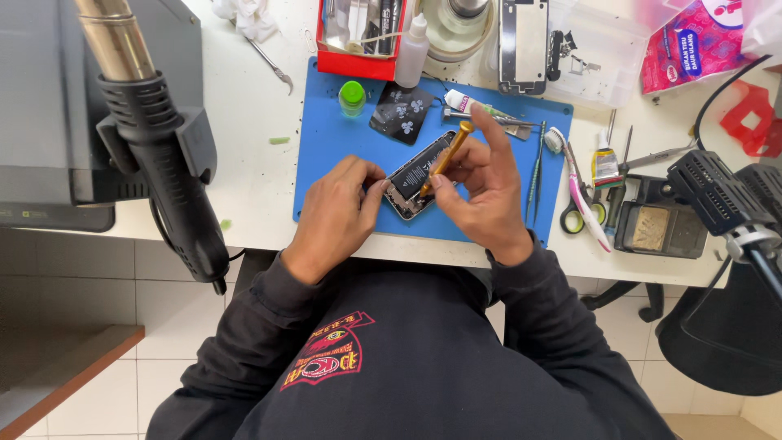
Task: The person disassembles a smartphone on a blue mat, removes the battery, applies adhesive tape to the interior, and uses a screwdriver to pry and adjust internal components. The person handles the phone chassis, battery, and various small parts while working at a cluttered workbench.
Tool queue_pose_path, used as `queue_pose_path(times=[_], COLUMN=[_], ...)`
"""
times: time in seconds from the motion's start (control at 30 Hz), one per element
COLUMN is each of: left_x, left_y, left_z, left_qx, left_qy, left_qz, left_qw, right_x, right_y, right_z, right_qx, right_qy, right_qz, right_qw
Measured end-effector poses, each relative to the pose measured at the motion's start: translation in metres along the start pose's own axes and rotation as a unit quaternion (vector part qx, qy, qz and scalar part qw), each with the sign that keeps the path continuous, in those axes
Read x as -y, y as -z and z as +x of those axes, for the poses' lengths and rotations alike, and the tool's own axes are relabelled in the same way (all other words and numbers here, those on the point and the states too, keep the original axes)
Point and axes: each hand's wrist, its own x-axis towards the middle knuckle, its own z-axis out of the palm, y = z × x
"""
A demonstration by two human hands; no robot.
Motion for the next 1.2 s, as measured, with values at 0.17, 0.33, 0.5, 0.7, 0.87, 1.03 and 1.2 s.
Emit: queue_pose_path(times=[0.17,0.33,0.5,0.7,0.87,1.03,1.2], left_x=[0.004,0.008,0.008,0.002,0.005,0.002,0.001], left_y=[-0.004,-0.006,-0.003,-0.002,-0.007,-0.01,-0.014], left_z=[0.001,0.0,-0.001,0.001,-0.001,-0.002,-0.004], left_qx=[-0.026,-0.032,-0.019,-0.024,-0.035,-0.066,-0.091], left_qy=[-0.003,-0.012,-0.006,-0.014,-0.021,-0.026,-0.042], left_qz=[-0.001,0.005,0.0,0.026,0.034,0.04,0.065], left_qw=[1.0,0.999,1.0,0.999,0.999,0.997,0.993], right_x=[-0.015,-0.017,-0.019,-0.01,-0.008,0.008,0.016], right_y=[-0.012,-0.016,-0.019,-0.022,-0.027,-0.037,-0.041], right_z=[-0.007,-0.008,-0.009,-0.004,-0.003,0.003,0.008], right_qx=[0.011,0.023,0.027,0.033,0.039,0.07,0.074], right_qy=[0.055,0.075,0.076,0.095,0.159,0.243,0.273], right_qz=[-0.05,-0.079,-0.079,-0.101,-0.15,-0.198,-0.153], right_qw=[0.997,0.994,0.994,0.99,0.975,0.947,0.947])
